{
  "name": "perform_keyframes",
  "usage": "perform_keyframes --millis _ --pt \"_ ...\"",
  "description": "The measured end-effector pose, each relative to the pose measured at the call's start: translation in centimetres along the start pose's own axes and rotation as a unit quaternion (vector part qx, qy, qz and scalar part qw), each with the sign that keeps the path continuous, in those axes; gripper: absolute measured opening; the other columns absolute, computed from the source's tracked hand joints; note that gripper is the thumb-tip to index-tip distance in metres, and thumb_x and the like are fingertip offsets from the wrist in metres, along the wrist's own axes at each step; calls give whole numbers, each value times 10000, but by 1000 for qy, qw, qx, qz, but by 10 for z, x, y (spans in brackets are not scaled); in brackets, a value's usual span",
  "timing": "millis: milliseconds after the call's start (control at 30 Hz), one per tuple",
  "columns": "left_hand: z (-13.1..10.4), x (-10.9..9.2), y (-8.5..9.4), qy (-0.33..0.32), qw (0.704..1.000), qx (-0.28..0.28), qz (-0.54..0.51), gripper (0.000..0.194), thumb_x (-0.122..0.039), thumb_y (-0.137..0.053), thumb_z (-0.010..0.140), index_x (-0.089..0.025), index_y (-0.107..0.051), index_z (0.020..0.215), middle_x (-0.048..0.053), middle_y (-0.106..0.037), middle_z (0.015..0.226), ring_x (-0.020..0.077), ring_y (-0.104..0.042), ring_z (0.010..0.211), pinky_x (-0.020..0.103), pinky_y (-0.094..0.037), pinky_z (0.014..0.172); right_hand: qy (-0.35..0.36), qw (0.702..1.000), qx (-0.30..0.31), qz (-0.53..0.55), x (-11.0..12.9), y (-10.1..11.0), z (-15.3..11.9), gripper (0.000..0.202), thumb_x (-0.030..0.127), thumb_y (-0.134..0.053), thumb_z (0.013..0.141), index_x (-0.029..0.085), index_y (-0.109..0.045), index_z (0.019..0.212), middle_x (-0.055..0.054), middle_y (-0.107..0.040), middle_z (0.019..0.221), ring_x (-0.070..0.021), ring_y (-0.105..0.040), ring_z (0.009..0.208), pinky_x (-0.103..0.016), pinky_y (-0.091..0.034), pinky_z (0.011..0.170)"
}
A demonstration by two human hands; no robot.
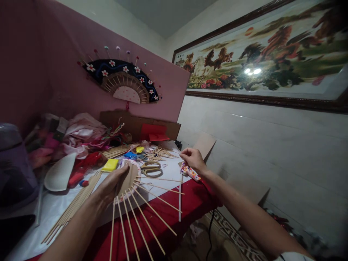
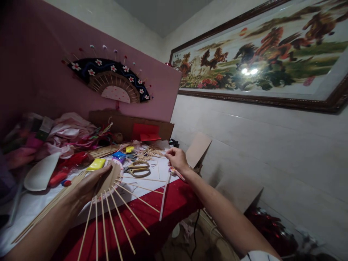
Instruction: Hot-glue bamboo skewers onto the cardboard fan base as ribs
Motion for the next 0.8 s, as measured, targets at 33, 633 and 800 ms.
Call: perform_keyframes --millis 33,633,800 --pt "0 0 0 -2 1000 0 2 243 -293 -499 852 -104 -639 791 101 -683 634 188 -638 502 277 -526 484 -4 999 6 -38 -7 4 3 146 246 -512 770 156 -621 807 -2 -636 670 -108 -580 506 -225 -485 506" --pt "-6 -3 -3 -20 999 -31 -22 214 -293 -513 844 -117 -612 773 79 -670 594 176 -617 470 270 -501 459 -43 930 144 -336 -99 0 -5 378 383 -611 747 136 -602 1033 -136 -632 1075 -241 -590 965 -277 -402 738" --pt "-1 0 1 -31 999 -5 -21 218 -310 -530 835 -111 -617 845 98 -689 672 190 -647 544 288 -529 527 -36 936 129 -326 -101 -5 -5 260 340 -530 836 146 -582 1001 -117 -657 999 -216 -608 901 -256 -385 705"
Point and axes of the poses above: each hand's wrist, its own z-axis towards the middle knuckle, its own y-axis out of the back of the hand, x = y × z, the point moved 2 cm from there along z, towards the middle knuckle
